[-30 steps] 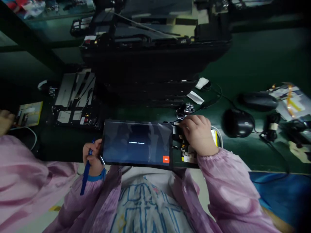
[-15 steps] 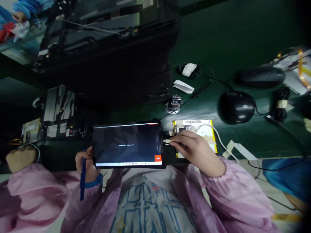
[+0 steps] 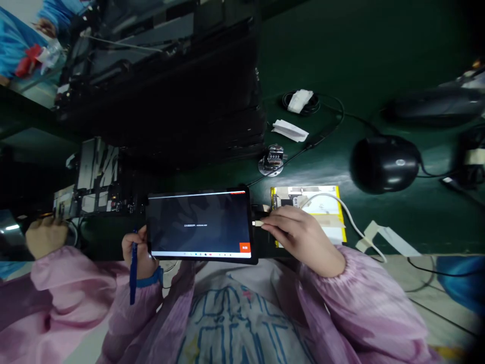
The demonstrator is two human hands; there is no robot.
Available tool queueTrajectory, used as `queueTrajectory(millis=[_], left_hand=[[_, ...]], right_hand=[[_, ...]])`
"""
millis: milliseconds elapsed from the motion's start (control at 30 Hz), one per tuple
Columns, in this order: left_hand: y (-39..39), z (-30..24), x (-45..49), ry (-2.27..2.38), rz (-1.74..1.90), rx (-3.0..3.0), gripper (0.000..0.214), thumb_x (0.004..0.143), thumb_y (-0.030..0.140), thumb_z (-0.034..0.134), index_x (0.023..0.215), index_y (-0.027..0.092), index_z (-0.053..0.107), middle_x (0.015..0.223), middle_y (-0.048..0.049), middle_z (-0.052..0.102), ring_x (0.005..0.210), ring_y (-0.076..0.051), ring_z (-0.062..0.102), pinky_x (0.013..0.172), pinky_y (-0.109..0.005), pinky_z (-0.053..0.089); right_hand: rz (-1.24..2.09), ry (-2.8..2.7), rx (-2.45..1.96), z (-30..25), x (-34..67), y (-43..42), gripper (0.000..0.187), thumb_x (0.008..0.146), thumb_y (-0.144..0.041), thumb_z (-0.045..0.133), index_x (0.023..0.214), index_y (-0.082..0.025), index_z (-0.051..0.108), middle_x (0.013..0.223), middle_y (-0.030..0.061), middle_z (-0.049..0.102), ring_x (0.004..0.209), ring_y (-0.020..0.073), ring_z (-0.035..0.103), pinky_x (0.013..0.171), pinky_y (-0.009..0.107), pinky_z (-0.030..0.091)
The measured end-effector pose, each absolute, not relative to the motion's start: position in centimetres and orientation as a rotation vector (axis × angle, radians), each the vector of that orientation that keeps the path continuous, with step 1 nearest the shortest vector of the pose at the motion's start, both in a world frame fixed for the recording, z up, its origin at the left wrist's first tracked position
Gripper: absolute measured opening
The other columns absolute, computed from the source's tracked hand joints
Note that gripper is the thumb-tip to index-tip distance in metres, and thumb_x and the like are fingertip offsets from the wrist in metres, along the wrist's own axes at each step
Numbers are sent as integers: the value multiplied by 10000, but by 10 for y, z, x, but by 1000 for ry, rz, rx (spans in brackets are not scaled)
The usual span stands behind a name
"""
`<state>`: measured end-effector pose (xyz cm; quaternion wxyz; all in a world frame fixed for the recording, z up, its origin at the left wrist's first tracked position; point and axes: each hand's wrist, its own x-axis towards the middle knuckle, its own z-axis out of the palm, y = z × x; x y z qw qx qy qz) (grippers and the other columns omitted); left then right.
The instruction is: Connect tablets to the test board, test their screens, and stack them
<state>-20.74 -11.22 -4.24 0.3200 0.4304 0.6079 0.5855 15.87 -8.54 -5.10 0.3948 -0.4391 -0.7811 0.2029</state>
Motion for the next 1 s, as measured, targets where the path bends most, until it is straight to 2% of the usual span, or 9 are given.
queueTrajectory(millis=[267,433,600,733,900,1000], left_hand=[[-114,-39,-198,1747,1681,1302,311,732,459,686,703,218,492,693,9,614,581,-138,535,498,-259,421],[-117,-43,-206,1868,1590,1361,319,754,494,647,718,213,501,675,-3,562,601,-152,511,532,-280,417],[-121,-51,-215,1907,1561,1394,391,733,557,676,719,201,514,730,-21,593,637,-144,527,568,-268,427],[-123,-55,-221,1872,1554,1432,367,758,531,670,749,188,539,790,-41,630,686,-147,556,610,-271,437],[-124,-58,-224,1840,1573,1408,384,748,536,681,739,181,534,744,0,610,651,-120,540,595,-242,421],[-122,-56,-216,1752,1639,1310,365,760,514,686,752,187,525,788,-5,652,655,-118,560,597,-238,431]], right_hand=[[299,-2180,-1115,-41,157,-85,163,908,-118,529,918,-131,691,835,69,694,727,177,586,659,323,467],[213,-2212,-1164,-41,150,-89,167,911,-99,508,940,-111,672,872,81,688,742,170,603,640,305,446],[119,-2290,-1136,-38,148,-89,212,921,-81,457,947,-104,667,821,83,670,703,175,589,622,322,444],[165,-2301,-1088,-38,149,-87,223,911,-60,451,970,-100,662,816,85,666,711,176,592,641,322,481],[247,-2292,-1110,-41,149,-87,195,910,-69,476,989,-106,650,851,81,673,742,177,612,665,315,509],[291,-2246,-1107,-43,148,-87,158,913,-104,504,985,-119,644,896,86,678,785,177,626,697,312,521]])
